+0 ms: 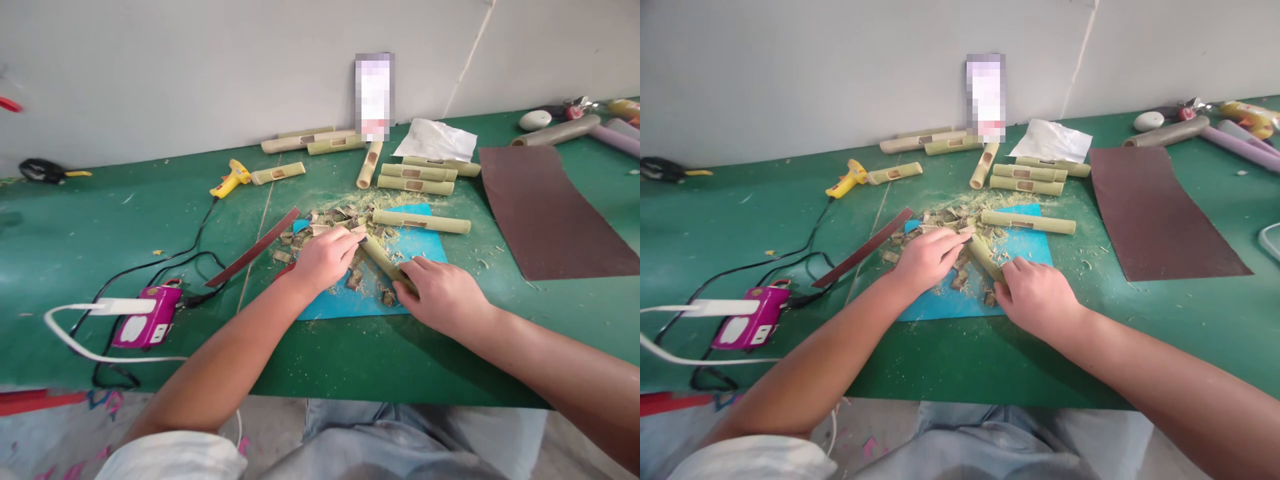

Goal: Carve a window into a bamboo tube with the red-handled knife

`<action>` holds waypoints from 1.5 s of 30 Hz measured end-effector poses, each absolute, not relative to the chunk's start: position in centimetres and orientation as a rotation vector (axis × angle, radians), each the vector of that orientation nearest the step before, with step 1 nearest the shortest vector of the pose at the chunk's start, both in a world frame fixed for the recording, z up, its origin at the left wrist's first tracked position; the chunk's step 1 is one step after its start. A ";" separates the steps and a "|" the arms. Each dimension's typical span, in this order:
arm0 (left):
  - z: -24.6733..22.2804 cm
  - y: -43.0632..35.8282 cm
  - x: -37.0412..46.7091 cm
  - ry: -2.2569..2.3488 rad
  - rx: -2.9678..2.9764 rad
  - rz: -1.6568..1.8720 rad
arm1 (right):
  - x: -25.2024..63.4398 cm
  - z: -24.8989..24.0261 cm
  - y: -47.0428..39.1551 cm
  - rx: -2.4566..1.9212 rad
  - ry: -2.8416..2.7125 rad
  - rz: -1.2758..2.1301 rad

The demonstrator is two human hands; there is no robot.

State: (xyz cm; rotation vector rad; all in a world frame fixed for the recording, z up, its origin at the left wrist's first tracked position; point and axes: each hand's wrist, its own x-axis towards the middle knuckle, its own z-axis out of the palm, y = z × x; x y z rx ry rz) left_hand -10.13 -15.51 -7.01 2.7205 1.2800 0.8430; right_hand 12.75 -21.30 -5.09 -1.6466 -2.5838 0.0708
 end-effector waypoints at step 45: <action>-6.7 -16.2 -9.4 1.411 2.096 1.212 | 12.5 -5.3 -21.3 -1.626 -2.617 0.037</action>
